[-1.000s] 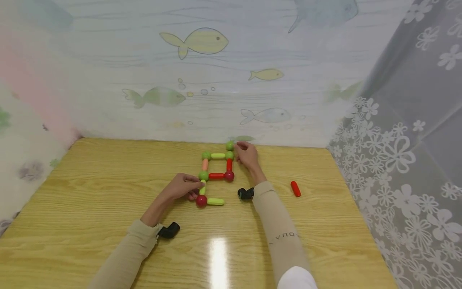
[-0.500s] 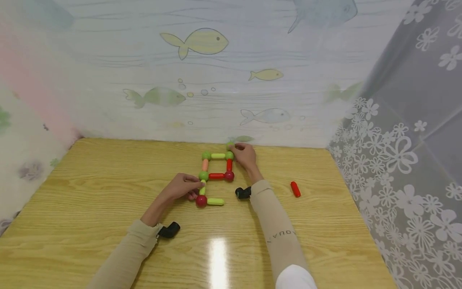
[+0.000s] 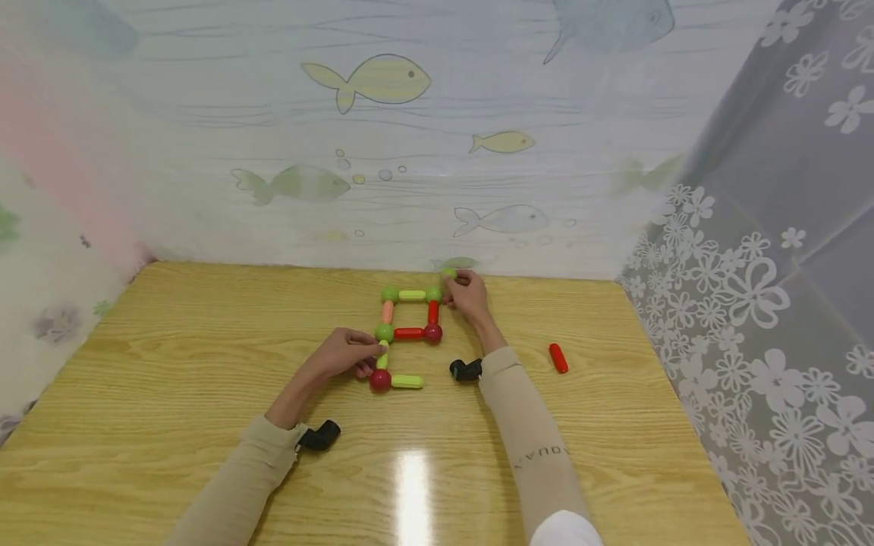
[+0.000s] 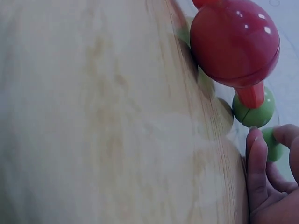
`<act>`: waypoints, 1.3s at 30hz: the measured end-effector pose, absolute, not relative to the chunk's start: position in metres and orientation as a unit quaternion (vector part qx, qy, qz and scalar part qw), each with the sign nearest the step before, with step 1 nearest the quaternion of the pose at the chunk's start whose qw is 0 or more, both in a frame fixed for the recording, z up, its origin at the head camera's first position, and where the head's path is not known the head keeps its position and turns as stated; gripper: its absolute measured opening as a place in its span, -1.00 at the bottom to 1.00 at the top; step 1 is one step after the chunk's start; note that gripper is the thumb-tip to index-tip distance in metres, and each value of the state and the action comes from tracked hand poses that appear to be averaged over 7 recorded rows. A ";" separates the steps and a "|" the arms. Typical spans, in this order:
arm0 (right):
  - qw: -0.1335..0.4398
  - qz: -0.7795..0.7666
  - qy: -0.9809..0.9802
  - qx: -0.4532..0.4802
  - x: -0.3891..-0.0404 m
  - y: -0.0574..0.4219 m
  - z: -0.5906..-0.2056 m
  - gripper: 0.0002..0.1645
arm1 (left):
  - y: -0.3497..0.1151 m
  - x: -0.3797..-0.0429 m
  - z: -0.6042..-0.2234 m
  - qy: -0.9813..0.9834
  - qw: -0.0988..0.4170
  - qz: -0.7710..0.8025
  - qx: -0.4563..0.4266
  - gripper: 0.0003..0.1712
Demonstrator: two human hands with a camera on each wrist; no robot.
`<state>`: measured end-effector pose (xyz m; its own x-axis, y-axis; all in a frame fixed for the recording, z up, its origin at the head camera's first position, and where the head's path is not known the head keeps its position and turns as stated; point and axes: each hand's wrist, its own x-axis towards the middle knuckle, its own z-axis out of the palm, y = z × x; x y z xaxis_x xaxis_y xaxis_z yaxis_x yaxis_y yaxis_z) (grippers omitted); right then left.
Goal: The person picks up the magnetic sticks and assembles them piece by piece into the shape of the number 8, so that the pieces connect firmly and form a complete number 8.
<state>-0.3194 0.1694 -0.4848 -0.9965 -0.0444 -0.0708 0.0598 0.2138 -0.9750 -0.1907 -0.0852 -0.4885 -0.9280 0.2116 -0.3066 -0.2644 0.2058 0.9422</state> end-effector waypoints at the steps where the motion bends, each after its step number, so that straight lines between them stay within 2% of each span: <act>1: 0.043 -0.630 0.775 0.007 -0.318 0.169 -0.484 -0.37 | -0.085 -0.190 -0.488 0.754 0.189 0.629 -0.017 -0.49; 11: 0.045 -0.655 0.754 0.013 -0.310 0.173 -0.481 -0.45 | -0.085 -0.189 -0.488 0.755 0.187 0.629 -0.015 -0.46; 20: 0.060 -0.661 0.747 0.032 -0.293 0.178 -0.480 -0.44 | -0.085 -0.188 -0.489 0.754 0.181 0.631 -0.008 -0.50; 39: 0.121 -0.648 0.752 0.019 -0.225 0.198 -0.481 -0.40 | -0.076 -0.163 -0.488 0.757 0.163 0.632 -0.018 -0.45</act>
<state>-0.2248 0.1978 -0.4809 -0.9701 -0.1283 -0.2058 0.1848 0.1587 -0.9699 -0.1631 -0.0759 -0.4883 -0.9463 0.1781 -0.2699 -0.2339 0.1992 0.9516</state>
